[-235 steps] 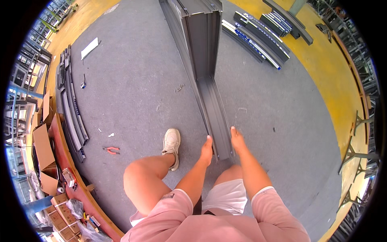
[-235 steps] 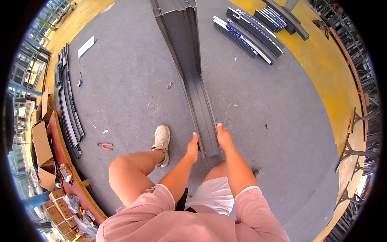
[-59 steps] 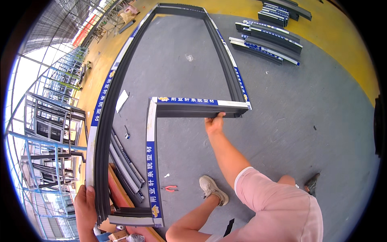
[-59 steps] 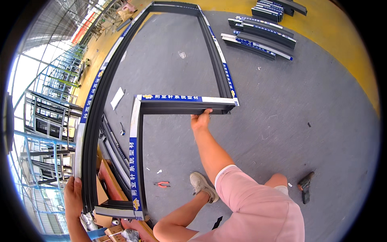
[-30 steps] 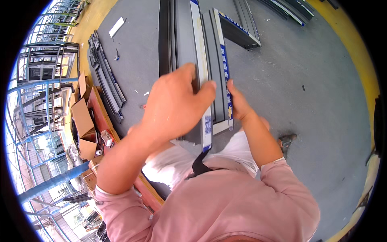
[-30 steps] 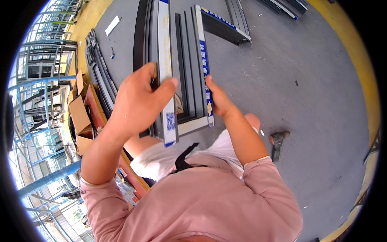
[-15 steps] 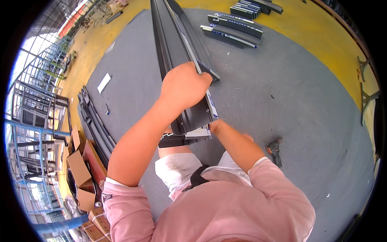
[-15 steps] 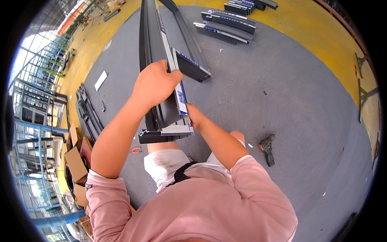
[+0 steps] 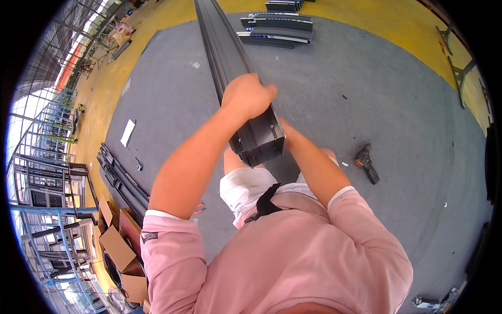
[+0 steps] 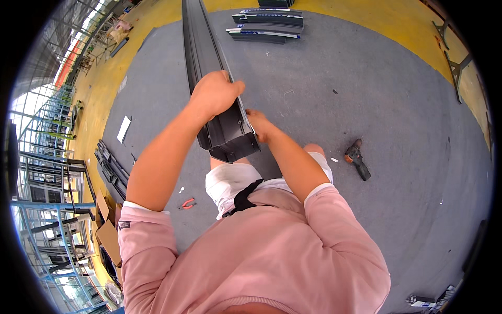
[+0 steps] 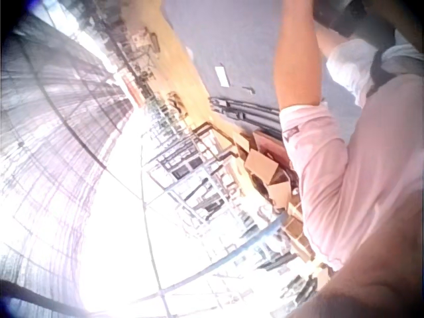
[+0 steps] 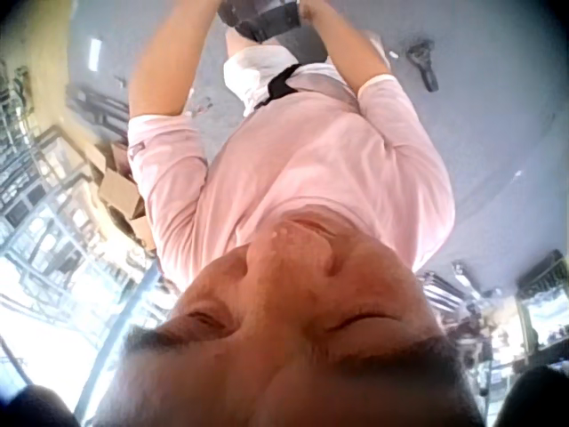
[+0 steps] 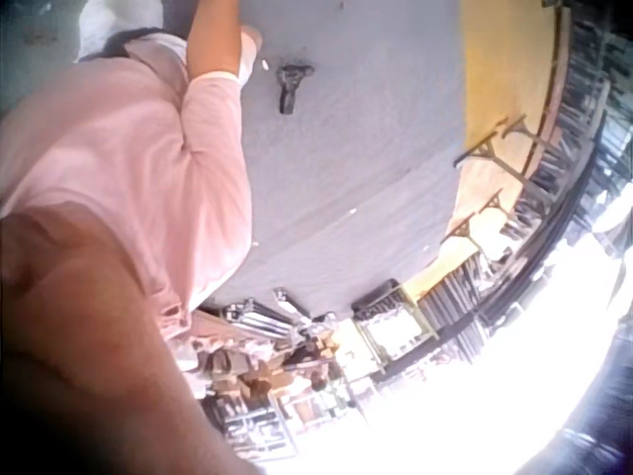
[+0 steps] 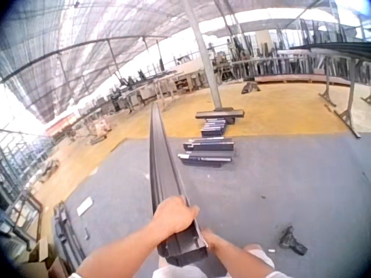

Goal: The person assembles a window frame using metal profiles and a cordless drill. They align the profiles, insert screws, and tighten them to form a rectangular structure. The person handles the frame parts on the floor and occasionally stands to adjust the assembly.

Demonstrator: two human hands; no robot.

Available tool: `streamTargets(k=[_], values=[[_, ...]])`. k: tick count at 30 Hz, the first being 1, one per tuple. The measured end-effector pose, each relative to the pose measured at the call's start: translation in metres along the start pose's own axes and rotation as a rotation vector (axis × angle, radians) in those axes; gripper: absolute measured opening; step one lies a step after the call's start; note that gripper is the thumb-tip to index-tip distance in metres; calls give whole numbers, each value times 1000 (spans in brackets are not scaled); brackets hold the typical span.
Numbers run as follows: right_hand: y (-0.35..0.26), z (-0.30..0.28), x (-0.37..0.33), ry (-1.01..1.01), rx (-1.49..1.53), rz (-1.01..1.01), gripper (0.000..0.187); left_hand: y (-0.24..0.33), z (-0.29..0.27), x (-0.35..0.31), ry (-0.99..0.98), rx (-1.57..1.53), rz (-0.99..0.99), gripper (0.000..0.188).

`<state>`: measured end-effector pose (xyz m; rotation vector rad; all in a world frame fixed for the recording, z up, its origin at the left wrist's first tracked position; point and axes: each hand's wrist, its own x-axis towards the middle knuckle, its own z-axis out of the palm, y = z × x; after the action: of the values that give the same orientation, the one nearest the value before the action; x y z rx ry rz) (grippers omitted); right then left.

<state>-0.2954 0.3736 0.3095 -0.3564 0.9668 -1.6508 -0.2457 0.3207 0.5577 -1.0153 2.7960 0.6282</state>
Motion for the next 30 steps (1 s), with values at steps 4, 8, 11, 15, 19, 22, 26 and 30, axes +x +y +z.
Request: streamTargets(k=[4,8,11,15,19,22,26,30], values=[[17,-1,20,20,196,73,39,-17,20,0,67,36,75,42],[-5,54,-17,173,-134,101,42,-56,21,-11,161,-57,24,41],[-11,55,-20,195,-130,80,44,-48,9,-14,150,-78,80,39],[-7,60,-25,186,-31,7,45,-53,2,-15,165,-148,96,41],[8,42,-49,130,-101,-263,47,-63,2,-19,167,-131,107,42],[3,19,-82,-344,92,-254,52,-72,1,-24,204,-191,102,40],[3,70,-95,-139,-562,-345,61,-88,0,-25,208,-209,112,38],[5,94,-77,31,-850,-517,55,-104,-17,-37,156,-223,101,37]])
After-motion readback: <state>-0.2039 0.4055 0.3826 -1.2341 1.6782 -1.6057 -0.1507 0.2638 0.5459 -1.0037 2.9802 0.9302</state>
